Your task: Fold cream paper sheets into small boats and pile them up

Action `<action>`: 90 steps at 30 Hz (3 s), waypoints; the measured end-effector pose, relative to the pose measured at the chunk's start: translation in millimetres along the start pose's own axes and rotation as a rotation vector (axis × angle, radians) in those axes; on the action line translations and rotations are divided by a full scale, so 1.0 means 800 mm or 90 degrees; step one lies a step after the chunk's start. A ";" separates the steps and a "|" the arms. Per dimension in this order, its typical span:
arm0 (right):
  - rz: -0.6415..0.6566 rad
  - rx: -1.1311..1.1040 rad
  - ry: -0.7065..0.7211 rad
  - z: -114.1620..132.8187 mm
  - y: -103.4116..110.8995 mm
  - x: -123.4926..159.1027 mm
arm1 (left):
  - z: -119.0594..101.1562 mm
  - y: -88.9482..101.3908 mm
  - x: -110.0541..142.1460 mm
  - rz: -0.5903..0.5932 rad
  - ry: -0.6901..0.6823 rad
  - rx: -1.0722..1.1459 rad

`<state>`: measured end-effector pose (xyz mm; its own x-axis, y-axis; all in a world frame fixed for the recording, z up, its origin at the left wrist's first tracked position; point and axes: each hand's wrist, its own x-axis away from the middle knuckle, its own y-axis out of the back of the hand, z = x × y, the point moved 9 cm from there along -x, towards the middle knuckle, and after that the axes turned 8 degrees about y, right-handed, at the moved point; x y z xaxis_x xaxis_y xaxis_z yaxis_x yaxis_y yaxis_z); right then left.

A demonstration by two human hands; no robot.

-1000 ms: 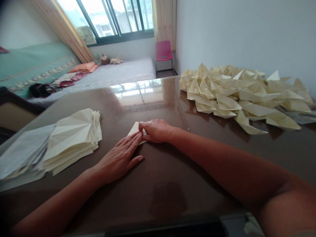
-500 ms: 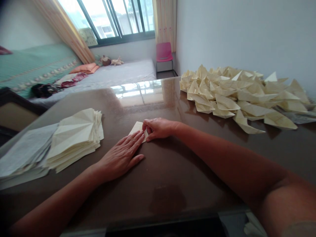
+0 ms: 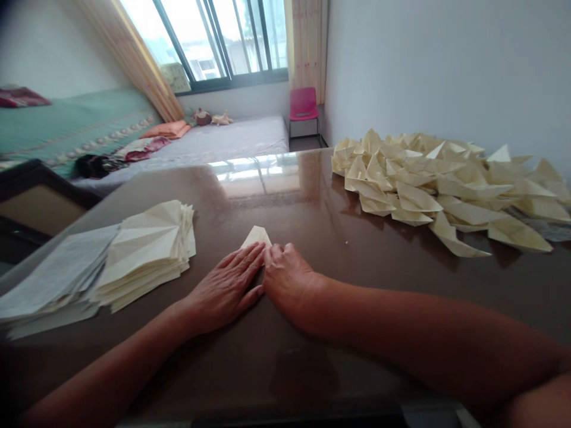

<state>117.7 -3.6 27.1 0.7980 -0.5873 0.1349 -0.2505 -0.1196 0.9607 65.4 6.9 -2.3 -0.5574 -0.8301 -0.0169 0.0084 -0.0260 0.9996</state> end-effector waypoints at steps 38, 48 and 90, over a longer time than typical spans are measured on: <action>-0.250 -0.614 -0.064 -0.105 -0.042 -0.043 | 0.059 0.034 -0.001 -0.163 0.134 0.256; -0.334 -0.521 -0.076 -0.100 -0.014 -0.032 | 0.079 0.044 0.002 -0.276 0.188 0.273; -0.339 -0.721 -0.082 -0.143 -0.056 -0.046 | 0.054 0.039 -0.006 -0.187 0.041 0.354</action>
<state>162.3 115.2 7.0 0.5809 -0.7584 -0.2958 0.7459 0.3503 0.5665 32.7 34.3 29.7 -0.4195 -0.8647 -0.2762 -0.5793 0.0208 0.8148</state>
